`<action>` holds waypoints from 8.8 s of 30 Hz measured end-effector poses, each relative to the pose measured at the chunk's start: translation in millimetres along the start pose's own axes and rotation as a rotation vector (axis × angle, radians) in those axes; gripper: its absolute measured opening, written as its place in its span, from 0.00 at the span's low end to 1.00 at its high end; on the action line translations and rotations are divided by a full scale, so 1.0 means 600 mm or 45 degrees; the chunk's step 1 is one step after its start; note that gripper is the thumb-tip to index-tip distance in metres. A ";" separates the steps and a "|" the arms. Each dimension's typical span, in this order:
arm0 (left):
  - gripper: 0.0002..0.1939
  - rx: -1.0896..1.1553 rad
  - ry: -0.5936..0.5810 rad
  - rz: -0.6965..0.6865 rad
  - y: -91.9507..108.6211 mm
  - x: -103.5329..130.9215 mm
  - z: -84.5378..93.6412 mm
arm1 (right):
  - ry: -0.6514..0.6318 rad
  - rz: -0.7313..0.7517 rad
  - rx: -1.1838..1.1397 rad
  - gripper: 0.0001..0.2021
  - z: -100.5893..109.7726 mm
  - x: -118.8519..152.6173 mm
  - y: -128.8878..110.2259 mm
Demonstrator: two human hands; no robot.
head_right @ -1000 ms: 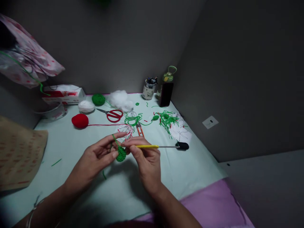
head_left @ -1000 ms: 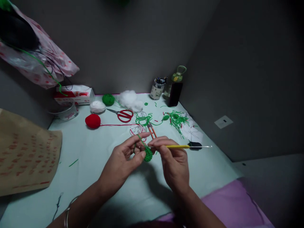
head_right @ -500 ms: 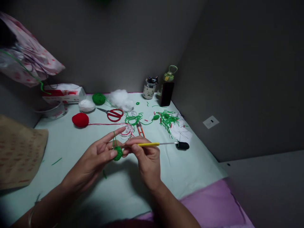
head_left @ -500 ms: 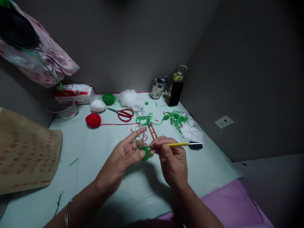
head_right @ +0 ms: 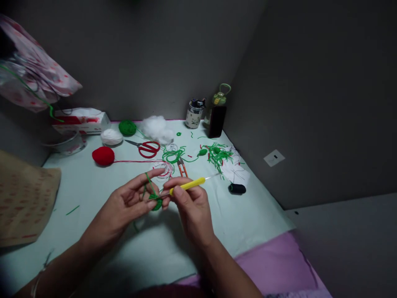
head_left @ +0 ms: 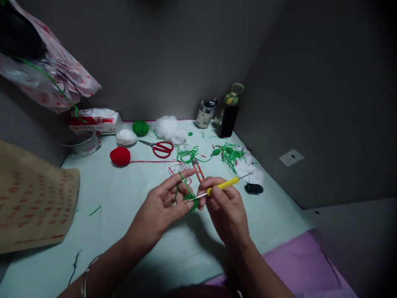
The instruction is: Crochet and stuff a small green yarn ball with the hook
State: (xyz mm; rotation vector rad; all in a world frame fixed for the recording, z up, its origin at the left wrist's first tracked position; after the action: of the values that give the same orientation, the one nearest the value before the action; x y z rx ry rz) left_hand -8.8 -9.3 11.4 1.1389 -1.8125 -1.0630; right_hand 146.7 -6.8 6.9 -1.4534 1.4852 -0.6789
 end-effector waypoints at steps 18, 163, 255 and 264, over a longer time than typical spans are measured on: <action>0.24 0.383 0.079 0.166 -0.016 -0.006 -0.006 | 0.020 0.821 1.034 0.14 -0.008 0.023 -0.022; 0.09 0.263 0.043 0.114 -0.020 -0.012 -0.012 | 0.017 0.738 0.922 0.14 -0.004 0.033 -0.037; 0.22 0.273 0.004 0.070 -0.011 -0.001 -0.007 | 0.020 0.283 0.361 0.08 0.005 0.004 -0.015; 0.33 0.218 -0.020 0.063 -0.013 0.001 -0.016 | 0.036 0.251 0.254 0.09 0.009 0.012 0.001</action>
State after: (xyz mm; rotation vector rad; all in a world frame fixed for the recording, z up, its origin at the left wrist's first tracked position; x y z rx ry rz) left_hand 1.9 -14.6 8.1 1.1816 -1.9645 -0.9042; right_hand 152.0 -12.5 2.7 -1.1348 1.5128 -0.7063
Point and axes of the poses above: each hand's wrist, its own x-axis away from the middle knuckle, its own z-axis out of the back of the hand, y = z × x, the point moved 3 cm from there along -x, towards the middle knuckle, and after that the axes turned 2 degrees about -x, right-handed, at the moved point
